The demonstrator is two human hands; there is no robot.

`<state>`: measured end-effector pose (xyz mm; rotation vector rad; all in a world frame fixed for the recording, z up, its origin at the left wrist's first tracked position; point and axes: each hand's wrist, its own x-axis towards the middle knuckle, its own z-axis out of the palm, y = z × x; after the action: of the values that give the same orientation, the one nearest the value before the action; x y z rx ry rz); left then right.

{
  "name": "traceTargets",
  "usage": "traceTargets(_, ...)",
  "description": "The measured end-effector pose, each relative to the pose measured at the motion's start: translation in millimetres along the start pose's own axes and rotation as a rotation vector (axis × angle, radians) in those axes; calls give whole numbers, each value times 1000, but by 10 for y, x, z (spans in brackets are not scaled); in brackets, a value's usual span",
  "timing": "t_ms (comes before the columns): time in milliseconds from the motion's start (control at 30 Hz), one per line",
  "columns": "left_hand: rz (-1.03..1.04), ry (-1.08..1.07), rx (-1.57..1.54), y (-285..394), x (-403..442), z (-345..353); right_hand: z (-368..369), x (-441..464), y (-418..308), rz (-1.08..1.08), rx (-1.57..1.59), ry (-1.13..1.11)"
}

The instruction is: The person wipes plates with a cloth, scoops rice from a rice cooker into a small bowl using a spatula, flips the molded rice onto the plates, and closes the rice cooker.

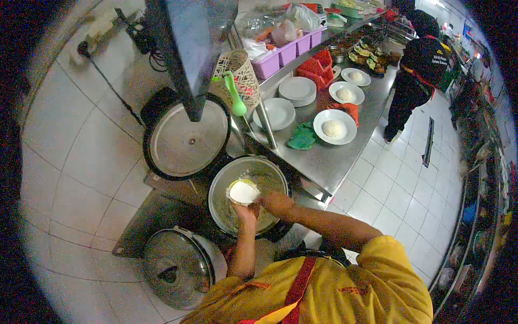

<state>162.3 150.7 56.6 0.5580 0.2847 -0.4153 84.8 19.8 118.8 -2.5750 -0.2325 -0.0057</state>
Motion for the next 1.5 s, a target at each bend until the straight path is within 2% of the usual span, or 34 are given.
traceTargets(67,-14,-15,-32,-9,44,-97,-182,22,-97,166,-153,-160)
traceTargets(167,-16,-31,-5,-20,-10,11,-28,-31,-60,160,-144,-49)
traceTargets(233,-13,-21,50,-22,-75,26,-229,70,-88,219,-196,-81)
traceTargets(300,-259,-61,-55,42,48,-193,-264,191,76,283,-240,-105)
traceTargets(333,-283,-232,-52,31,212,-456,-109,235,360,321,-176,-33)
traceTargets(400,-335,-175,-6,241,226,-376,-122,80,577,371,-109,20)
traceTargets(433,-379,-130,42,335,257,-339,-339,-79,500,325,-99,106)
traceTargets(467,-394,-185,85,403,331,-368,-516,-218,465,278,-92,199)
traceTargets(500,-406,-189,87,413,430,-396,-582,-366,513,290,-95,202)
traceTargets(567,-428,-55,473,378,645,-453,-640,-723,600,420,206,339)
traceTargets(600,-444,-61,479,327,761,-558,-670,-904,601,437,205,346)
traceTargets(667,-575,-116,778,187,1015,-786,-707,-1243,581,533,243,374)
traceTargets(700,-590,-122,779,103,1217,-961,-693,-1400,577,549,240,376)
traceTargets(767,-904,-237,1351,-70,1562,-1207,-682,-1676,581,734,177,319)
traceTargets(800,-672,-253,1525,-30,1020,-704,-662,-1795,598,740,172,325)
traceTargets(833,-673,-263,1527,-228,1070,-843,-628,-1909,619,816,177,334)
traceTargets(900,-389,-418,1686,-664,1307,-1367,-577,-2094,623,899,183,350)
traceTargets(933,-209,-419,2049,-794,1388,-1402,-554,-2180,613,912,176,391)
traceTargets(1067,-67,-339,2244,-1007,1162,-1138,-457,-2446,628,956,187,470)
traceTargets(1133,-81,-347,2247,-1037,1156,-1137,-430,-2541,624,965,201,492)
traceTargets(1233,-211,-378,2130,-1001,1237,-1216,-417,-2569,632,1001,238,505)
traceTargets(1300,-373,-367,1938,-930,1283,-1243,-418,-2600,667,975,211,499)
traceTargets(1433,-673,-210,1405,-752,1368,-1329,-531,-2489,733,945,206,487)
traceTargets(1467,-666,-202,1400,-636,1306,-1196,-635,-2389,702,904,209,492)
traceTargets(1500,-778,-173,1274,-419,1112,-931,-705,-2287,656,866,218,492)
